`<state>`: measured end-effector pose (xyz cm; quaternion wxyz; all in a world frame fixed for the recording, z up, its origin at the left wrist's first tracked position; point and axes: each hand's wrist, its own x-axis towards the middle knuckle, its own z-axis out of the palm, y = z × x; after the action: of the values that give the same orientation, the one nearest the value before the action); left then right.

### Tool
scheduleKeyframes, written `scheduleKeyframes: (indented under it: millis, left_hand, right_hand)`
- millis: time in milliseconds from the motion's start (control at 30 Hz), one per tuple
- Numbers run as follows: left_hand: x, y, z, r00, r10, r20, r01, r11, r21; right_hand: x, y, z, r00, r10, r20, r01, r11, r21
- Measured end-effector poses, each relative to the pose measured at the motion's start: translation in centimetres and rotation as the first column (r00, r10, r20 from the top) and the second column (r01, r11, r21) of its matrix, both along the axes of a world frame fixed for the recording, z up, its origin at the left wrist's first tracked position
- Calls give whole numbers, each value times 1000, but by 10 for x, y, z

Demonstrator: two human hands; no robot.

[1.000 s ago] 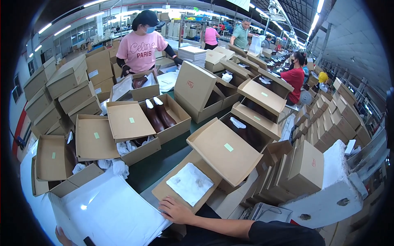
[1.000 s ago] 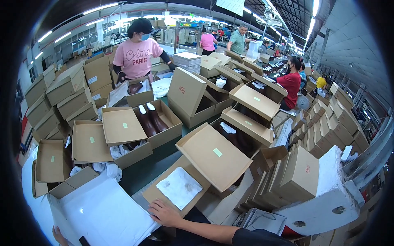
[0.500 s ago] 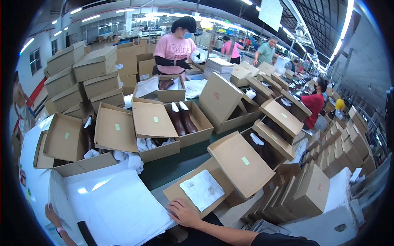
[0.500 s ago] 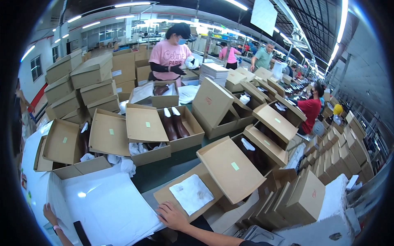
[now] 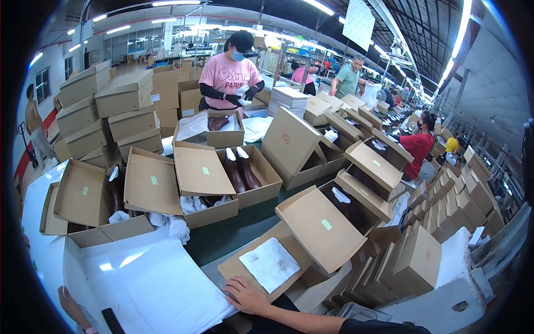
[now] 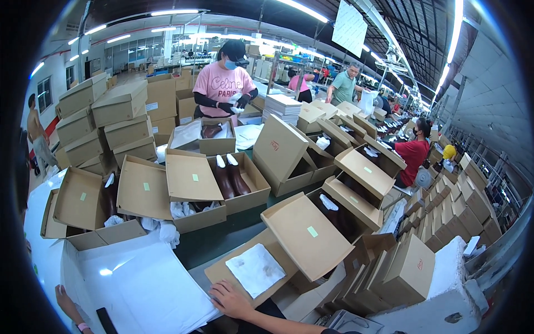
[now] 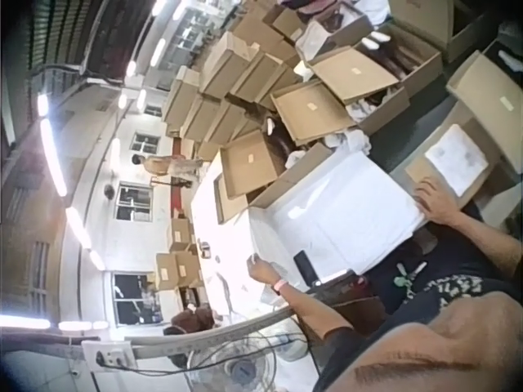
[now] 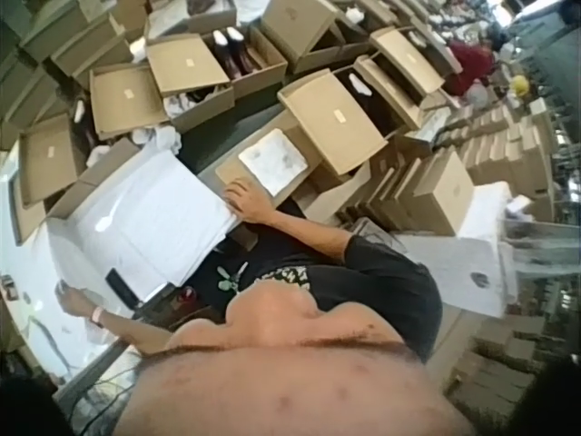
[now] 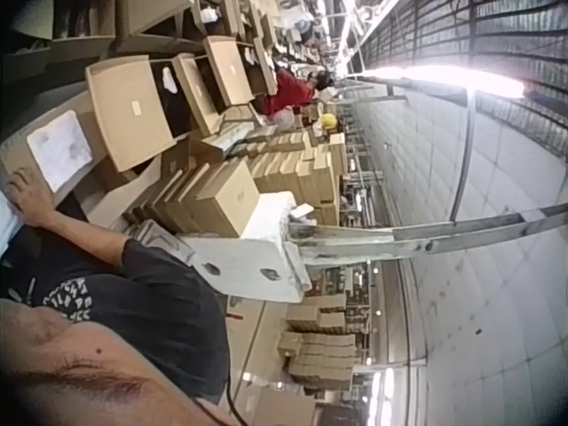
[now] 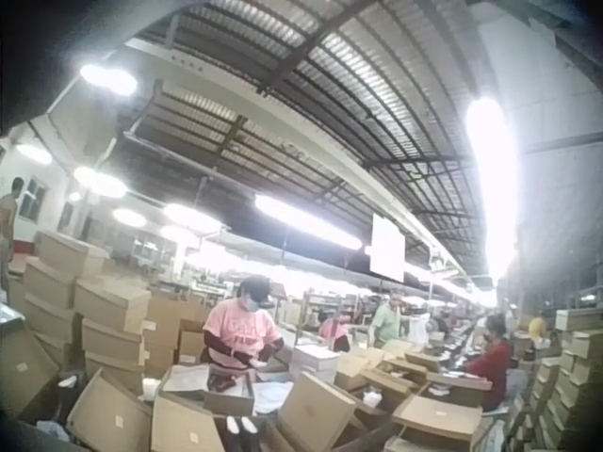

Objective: The recorder is wrapping stuffing or protective paper and placing it into shoe boxes as part of a manufacturing or packaging line.

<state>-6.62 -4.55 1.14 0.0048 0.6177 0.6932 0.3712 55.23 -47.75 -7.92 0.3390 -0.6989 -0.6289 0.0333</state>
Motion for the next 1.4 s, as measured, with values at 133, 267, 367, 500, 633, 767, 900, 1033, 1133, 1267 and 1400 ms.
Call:
scheduleKeyframes:
  millis: [133, 267, 367, 500, 633, 767, 900, 1033, 1133, 1267, 1400]
  left_hand:
    - [128, -66, -21, 963, -190, 191, 194, 981, 3]
    - [303, -197, 12, 746, -320, 584, 427, 903, -49]
    - [387, -286, 20, 713, -454, 535, 592, 798, -113]
    - [445, -342, 33, 490, -418, 765, 739, 664, -110]
    - [444, -352, 26, 314, -236, 920, 805, 580, -126]
    - [428, -360, 12, 318, -195, 928, 766, 630, -130]
    - [417, -363, 2, 334, -40, 942, 699, 681, -218]
    - [390, -372, -18, 497, -325, 805, 708, 688, -160]
    - [410, -380, -13, 398, -620, 677, 829, 558, 24]
    - [390, -386, -18, 384, -588, 712, 845, 535, -14]
    - [344, -359, -25, 541, -545, 640, 693, 720, 28]
  right_hand:
    - [6, 0, 5, 999, -36, -25, 34, 997, -68]
    - [-20, 23, 33, 891, -44, -452, 12, 997, -72]
    - [-40, 52, 58, 354, -69, -932, -203, 968, -149]
    - [-34, 56, 56, 70, -243, -968, -82, 965, -248]
    - [-22, 34, 75, 48, -188, -981, 2, 982, -188]
    - [-39, 31, 87, 123, -163, -979, 80, 985, -154]
    - [-46, 28, 86, 130, -153, -980, 133, 982, -135]
    - [-79, 27, 90, 105, -76, -992, 101, 993, -65]
    - [-74, 13, 85, 314, -90, -945, 49, 996, -79]
    - [-74, 8, 72, 229, -162, -960, 158, 979, -128]
    - [-80, 12, 70, 268, -112, -957, 195, 979, -61]
